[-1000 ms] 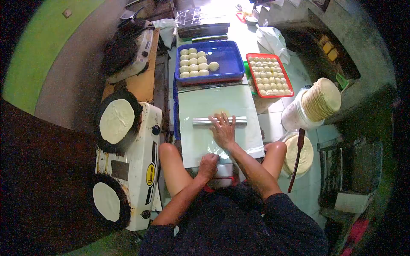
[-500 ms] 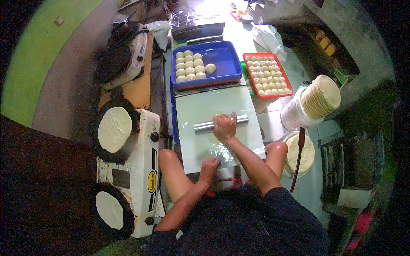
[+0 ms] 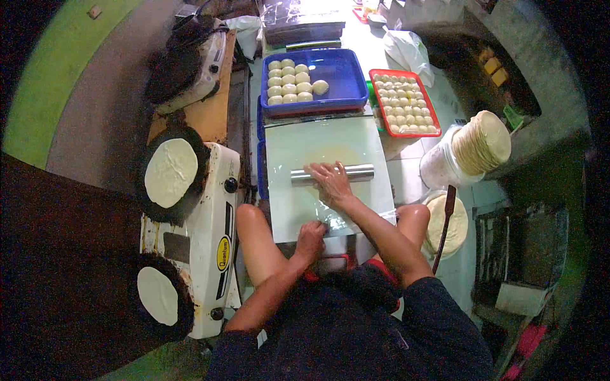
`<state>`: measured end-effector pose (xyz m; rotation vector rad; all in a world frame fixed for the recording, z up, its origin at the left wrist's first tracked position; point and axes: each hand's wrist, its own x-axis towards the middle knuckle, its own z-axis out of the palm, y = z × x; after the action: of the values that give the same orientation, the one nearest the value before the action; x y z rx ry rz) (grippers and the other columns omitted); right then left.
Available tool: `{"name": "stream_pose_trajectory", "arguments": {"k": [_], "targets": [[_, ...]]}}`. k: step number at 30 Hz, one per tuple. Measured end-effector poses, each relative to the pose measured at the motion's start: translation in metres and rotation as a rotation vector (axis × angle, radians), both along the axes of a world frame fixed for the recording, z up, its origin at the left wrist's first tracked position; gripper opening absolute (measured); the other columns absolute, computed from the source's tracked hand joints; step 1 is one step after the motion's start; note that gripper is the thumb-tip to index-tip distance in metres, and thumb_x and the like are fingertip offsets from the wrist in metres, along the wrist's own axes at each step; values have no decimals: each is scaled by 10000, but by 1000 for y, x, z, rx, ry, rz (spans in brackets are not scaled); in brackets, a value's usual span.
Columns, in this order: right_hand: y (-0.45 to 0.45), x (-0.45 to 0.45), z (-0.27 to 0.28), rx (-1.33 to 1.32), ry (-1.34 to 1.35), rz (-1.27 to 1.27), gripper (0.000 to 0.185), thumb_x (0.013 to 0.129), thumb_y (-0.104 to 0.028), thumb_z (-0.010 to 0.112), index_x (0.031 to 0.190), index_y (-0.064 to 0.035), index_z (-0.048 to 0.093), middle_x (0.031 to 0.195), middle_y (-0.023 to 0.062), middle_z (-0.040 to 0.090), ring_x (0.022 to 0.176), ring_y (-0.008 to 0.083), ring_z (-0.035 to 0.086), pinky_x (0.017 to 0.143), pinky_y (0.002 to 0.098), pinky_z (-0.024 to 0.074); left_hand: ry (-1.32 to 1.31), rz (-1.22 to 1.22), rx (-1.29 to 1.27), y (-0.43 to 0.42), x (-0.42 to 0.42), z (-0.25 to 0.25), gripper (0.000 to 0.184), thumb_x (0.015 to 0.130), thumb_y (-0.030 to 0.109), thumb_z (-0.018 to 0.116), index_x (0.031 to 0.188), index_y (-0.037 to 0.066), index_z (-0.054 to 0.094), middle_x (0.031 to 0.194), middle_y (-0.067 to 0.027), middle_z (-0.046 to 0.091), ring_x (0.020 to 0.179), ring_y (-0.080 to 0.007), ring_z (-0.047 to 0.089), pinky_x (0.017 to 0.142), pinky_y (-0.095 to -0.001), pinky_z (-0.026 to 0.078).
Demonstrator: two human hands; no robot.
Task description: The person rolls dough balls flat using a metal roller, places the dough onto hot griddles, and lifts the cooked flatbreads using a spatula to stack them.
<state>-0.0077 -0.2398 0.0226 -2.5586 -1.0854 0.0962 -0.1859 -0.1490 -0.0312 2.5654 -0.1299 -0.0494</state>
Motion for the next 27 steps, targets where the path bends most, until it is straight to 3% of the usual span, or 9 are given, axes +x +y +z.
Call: {"name": "stream_pose_trajectory", "arguments": {"k": [3, 4, 8, 11, 15, 16, 23, 24, 27], "targets": [[-16, -10, 0, -40, -77, 66, 412, 957, -307, 569, 1369, -301, 564, 1437, -6, 529, 1445, 257, 351, 1171, 641, 161, -5, -10, 10, -2, -2, 8, 317, 613, 25, 727, 919, 68, 659, 960, -139, 635, 989, -348, 604, 851, -470, 475], [-20, -9, 3, -19, 43, 67, 352, 963, -380, 522, 1276, -278, 647, 1527, 46, 443, 1514, 311, 213, 1182, 668, 78, -15, -15, -3, -1, 0, 12, 311, 616, 29, 734, 915, 70, 659, 961, -136, 639, 994, -346, 606, 854, -472, 475], [-37, -10, 28, -138, 149, -31, 347, 892, -318, 561, 1201, -252, 706, 1670, 152, 95, 1536, 415, 16, 1177, 698, 25, -46, -53, -32, 2, 6, 15, 245, 663, 89, 697, 902, 68, 651, 898, -155, 646, 899, -380, 622, 779, -491, 491], [-46, -6, 11, 70, 156, -118, 452, 850, -246, 601, 1295, -295, 656, 1677, 164, 6, 1538, 411, -6, 1183, 680, 107, -27, -47, -32, 1, 9, 18, 242, 659, 73, 701, 896, 81, 653, 882, -141, 653, 887, -366, 628, 776, -482, 488], [-48, 8, 2, 22, 12, -64, 744, 834, -102, 620, 1502, -366, 426, 1593, 184, 286, 1362, 365, 452, 1098, 598, 363, -17, -63, -19, -1, 5, 24, 225, 665, 10, 687, 875, 78, 640, 835, -121, 636, 851, -353, 619, 744, -475, 475], [-46, 7, 8, -53, -74, -97, 726, 845, -110, 642, 1494, -359, 432, 1479, 133, 458, 1209, 289, 561, 1020, 519, 428, -14, -60, -25, 0, 9, 26, 214, 673, 1, 674, 870, 77, 638, 821, -123, 632, 836, -356, 616, 731, -477, 473], [-12, 68, -38, 277, -317, -67, 606, 858, -293, 702, 1435, -326, 518, 1351, 45, 588, 1193, 254, 556, 1074, 524, 352, -33, -20, -249, 2, 28, 54, 86, 813, 36, 648, 896, 38, 669, 905, -166, 687, 918, -374, 651, 831, -460, 513], [-1, 79, -37, 287, -305, -100, 588, 864, -318, 700, 1426, -317, 529, 1382, 53, 570, 1239, 265, 531, 1097, 534, 327, 65, -2, -220, 10, 32, 33, 201, 912, 115, 617, 1083, 22, 667, 1168, -216, 656, 1123, -386, 608, 984, -466, 476], [13, 108, -16, 356, -326, -241, 567, 878, -378, 692, 1418, -291, 545, 1473, 78, 502, 1368, 303, 439, 1159, 558, 252, -171, -263, 105, 12, 99, 55, 429, 981, 210, 542, 1361, 11, 530, 1453, -236, 475, 1352, -400, 447, 1123, -493, 369]]}}
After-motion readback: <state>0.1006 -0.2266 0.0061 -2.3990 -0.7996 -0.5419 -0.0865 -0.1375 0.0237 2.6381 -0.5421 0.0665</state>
